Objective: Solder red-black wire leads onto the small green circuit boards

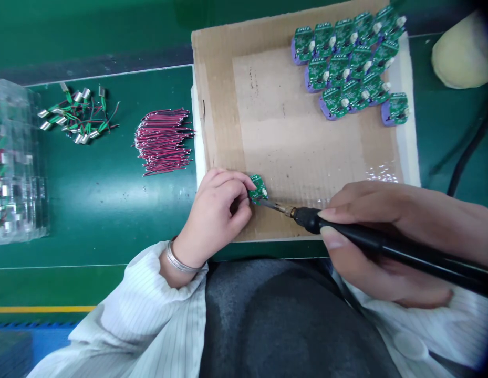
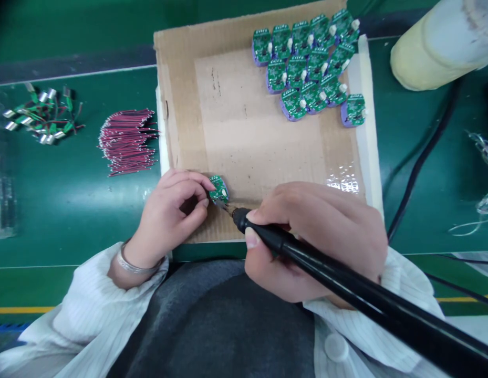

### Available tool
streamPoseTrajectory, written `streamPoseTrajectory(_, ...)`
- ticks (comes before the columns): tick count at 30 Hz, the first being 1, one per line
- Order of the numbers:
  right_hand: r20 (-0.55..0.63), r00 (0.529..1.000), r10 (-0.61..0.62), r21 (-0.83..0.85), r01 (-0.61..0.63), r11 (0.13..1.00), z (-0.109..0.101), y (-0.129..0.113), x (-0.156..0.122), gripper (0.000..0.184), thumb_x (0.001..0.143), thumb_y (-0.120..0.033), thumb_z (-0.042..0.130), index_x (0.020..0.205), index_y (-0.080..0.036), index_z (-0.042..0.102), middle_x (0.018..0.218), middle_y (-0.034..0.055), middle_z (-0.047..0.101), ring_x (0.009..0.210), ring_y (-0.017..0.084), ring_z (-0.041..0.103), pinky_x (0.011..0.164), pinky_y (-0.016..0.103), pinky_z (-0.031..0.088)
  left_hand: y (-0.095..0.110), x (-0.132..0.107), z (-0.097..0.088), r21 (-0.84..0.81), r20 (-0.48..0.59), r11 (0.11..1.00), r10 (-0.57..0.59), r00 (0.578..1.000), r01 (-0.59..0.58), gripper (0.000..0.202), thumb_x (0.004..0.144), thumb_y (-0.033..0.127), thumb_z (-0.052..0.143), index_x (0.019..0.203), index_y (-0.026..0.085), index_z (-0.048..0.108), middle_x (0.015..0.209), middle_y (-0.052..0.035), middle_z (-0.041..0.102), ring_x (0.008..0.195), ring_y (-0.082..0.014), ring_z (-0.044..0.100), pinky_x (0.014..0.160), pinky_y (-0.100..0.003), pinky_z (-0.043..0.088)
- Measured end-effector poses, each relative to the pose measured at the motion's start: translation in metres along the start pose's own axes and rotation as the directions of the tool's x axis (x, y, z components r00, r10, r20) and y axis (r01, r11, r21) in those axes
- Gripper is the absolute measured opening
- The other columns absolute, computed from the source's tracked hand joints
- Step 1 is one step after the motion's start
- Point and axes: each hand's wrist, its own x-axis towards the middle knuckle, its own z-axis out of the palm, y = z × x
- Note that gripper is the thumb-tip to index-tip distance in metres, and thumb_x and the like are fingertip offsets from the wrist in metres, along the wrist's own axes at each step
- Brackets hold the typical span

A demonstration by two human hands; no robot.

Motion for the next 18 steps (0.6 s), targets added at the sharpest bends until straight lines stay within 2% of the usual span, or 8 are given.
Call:
streamPoseTrajectory(5,-0.037,0.999,-0.021,-0.021,0.02,1.0,0.005,0.0,0.0,0.008,0.075,-0.023,0.056,0.081,-0.028,0.056,0.069,0.0022,0.065,0.063,0.021,0.066,0.053,0.037,0.054,-0.001,0.0,0.0,-0.007,-0.009,1.0,0.003,1.0,-0.003,0.017,0.079,0.004,0.056,0.072,0.018,0.053,0.096,-0.0034,0.07,0.093,-0.0187,0.06,0.09,-0.037,0.045)
streamPoseTrajectory(8,-0.037,0.999,-0.012,-0.04,0.01,0.999,0.001,0.001,0.003,0.009,0.075,-0.023,0.054,0.081,-0.029,0.055,0.07,0.0018,0.066,0.064,0.021,0.067,0.052,0.036,0.054,0.0,0.0,0.0,-0.009,-0.009,1.0,-0.002,1.0,0.002,0.017,0.08,0.004,0.056,0.072,0.019,0.053,0.096,-0.0031,0.07,0.092,-0.019,0.06,0.09,-0.038,0.045)
streamPoseTrajectory(13,0.191,0.979,-0.073,-0.007,0.076,0.997,-0.009,0.006,0.008,0.02,0.072,-0.02,0.063,0.088,-0.032,0.058,0.076,-0.0012,0.07,0.068,0.023,0.071,0.055,0.035,0.059,0.0,0.0,0.0,-0.005,-0.002,1.0,0.0,1.0,0.0,0.017,0.08,0.004,0.056,0.072,0.019,0.052,0.097,-0.0031,0.07,0.093,-0.0192,0.06,0.089,-0.039,0.045)
streamPoseTrajectory(14,0.178,0.982,-0.065,-0.015,0.069,0.998,-0.008,0.005,0.007,0.019,0.073,-0.02,0.062,0.088,-0.032,0.058,0.076,-0.0008,0.07,0.069,0.023,0.071,0.056,0.036,0.059,0.0,0.0,0.0,-0.006,-0.002,1.0,0.002,1.0,-0.002,0.017,0.08,0.004,0.056,0.072,0.019,0.052,0.097,-0.0032,0.07,0.093,-0.0191,0.06,0.089,-0.039,0.045)
streamPoseTrajectory(16,0.047,0.998,-0.035,-0.043,0.037,0.998,-0.003,0.004,0.005,0.013,0.075,-0.023,0.057,0.085,-0.031,0.056,0.074,0.0009,0.068,0.067,0.022,0.069,0.055,0.037,0.057,-0.001,0.001,0.0,-0.007,-0.003,1.0,0.002,1.0,-0.002,0.017,0.08,0.004,0.056,0.072,0.019,0.053,0.096,-0.0031,0.07,0.093,-0.019,0.06,0.09,-0.039,0.045)
streamPoseTrajectory(18,-0.02,1.0,-0.006,-0.04,0.006,0.999,0.002,0.003,0.002,0.01,0.076,-0.023,0.054,0.083,-0.03,0.056,0.073,0.0019,0.067,0.066,0.022,0.067,0.055,0.038,0.055,-0.001,0.001,0.0,-0.006,0.0,1.0,-0.002,1.0,0.002,0.017,0.08,0.004,0.056,0.072,0.019,0.053,0.096,-0.003,0.07,0.093,-0.019,0.06,0.09,-0.039,0.045)
